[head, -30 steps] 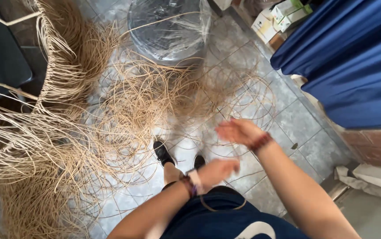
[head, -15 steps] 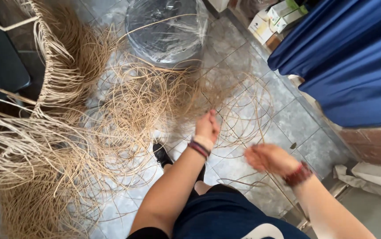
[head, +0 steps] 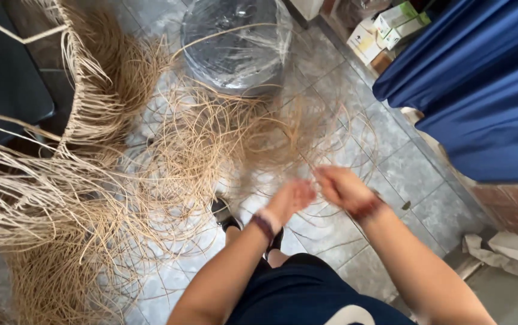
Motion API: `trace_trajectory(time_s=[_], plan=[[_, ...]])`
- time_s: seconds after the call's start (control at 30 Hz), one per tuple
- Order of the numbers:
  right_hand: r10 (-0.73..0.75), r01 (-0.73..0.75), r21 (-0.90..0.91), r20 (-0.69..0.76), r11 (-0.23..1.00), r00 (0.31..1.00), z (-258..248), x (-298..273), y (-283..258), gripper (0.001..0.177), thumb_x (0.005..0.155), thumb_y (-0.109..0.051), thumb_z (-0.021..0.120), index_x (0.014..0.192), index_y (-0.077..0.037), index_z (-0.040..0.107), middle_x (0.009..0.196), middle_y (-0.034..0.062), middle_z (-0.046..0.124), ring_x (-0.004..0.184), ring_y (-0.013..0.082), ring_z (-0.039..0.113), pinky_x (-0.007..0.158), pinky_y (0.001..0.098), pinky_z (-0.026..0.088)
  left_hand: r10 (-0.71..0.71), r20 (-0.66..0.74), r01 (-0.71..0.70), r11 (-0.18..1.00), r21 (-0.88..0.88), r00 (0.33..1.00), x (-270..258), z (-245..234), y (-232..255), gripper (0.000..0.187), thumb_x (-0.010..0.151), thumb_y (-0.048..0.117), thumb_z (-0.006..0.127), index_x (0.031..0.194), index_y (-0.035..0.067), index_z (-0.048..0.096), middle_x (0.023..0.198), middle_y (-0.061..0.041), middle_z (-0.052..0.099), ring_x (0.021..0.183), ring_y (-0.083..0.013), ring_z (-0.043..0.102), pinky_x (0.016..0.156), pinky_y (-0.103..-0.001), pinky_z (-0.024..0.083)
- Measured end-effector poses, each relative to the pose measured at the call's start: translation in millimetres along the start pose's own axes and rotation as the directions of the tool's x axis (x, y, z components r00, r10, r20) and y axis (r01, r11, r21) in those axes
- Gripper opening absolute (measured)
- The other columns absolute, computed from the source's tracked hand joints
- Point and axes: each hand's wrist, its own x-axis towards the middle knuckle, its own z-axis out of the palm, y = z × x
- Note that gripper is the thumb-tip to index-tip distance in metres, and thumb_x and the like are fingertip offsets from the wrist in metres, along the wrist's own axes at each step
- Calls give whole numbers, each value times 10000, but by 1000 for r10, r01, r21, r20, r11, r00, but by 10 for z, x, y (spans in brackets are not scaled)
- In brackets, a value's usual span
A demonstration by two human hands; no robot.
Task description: Weaving natural fiber strands around a frame to create a decorative furniture piece
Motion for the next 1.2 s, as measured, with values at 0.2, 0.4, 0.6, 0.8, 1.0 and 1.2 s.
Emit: trace_trajectory(time_s=[0.2,0.4,0.6,0.8,1.0,1.2], plan=[[112,-123,87,123,988,986,-401,-817,145,141,1043,-151,449,1024,-56,551,645,-55,178,435,58,165,303,191,155,46,-209,-157,821,-549,977,1030,-18,446,358,1096,293,420,843,147,627,800,92,701,449,-45,372,469,-232,288],[161,-97,404,-129,910,978,458,-208,-256,229,966,-114,646,1126,49,643,755,97,613,633,169,582,624,393,545,414,-74,-202,583,787,907,-108,651,436,453,1049,352,468,1361,40,571,1321,-251,630,1297,-419,556,1097,-516,457],[168,-210,232,188,950,968,-197,1548,-82,277,1051,-152,381,1175,-32,598,666,-134,247,538,10,251,443,159,221,349,253,-280,30,959,902,-695,561,313,274,1049,428,411,940,253,592,840,-60,727,920,-306,735,756,-420,589],[-45,45,-8,-20,999,999,79,272,-320,175,1034,-164,486,922,-66,578,559,-67,298,390,45,272,293,201,222,805,68,-365,190,911,590,-295,231,653,384,821,210,730,1177,148,599,1033,-136,652,1019,-399,666,858,-488,547],[-118,108,-91,-113,990,986,-256,288,-192,173,1039,-160,452,958,-63,570,552,-33,311,343,50,256,251,228,208,732,316,-175,-264,948,603,532,349,586,391,926,403,592,1294,272,575,994,6,658,1010,-219,685,950,-449,457],[-228,253,201,-142,946,963,-290,40,-611,172,1047,-173,427,1023,-77,567,661,-107,172,466,-8,183,350,140,219,610,649,-308,-577,757,453,264,262,1102,510,1030,215,423,1517,363,447,933,18,563,845,-196,666,762,-355,495]])
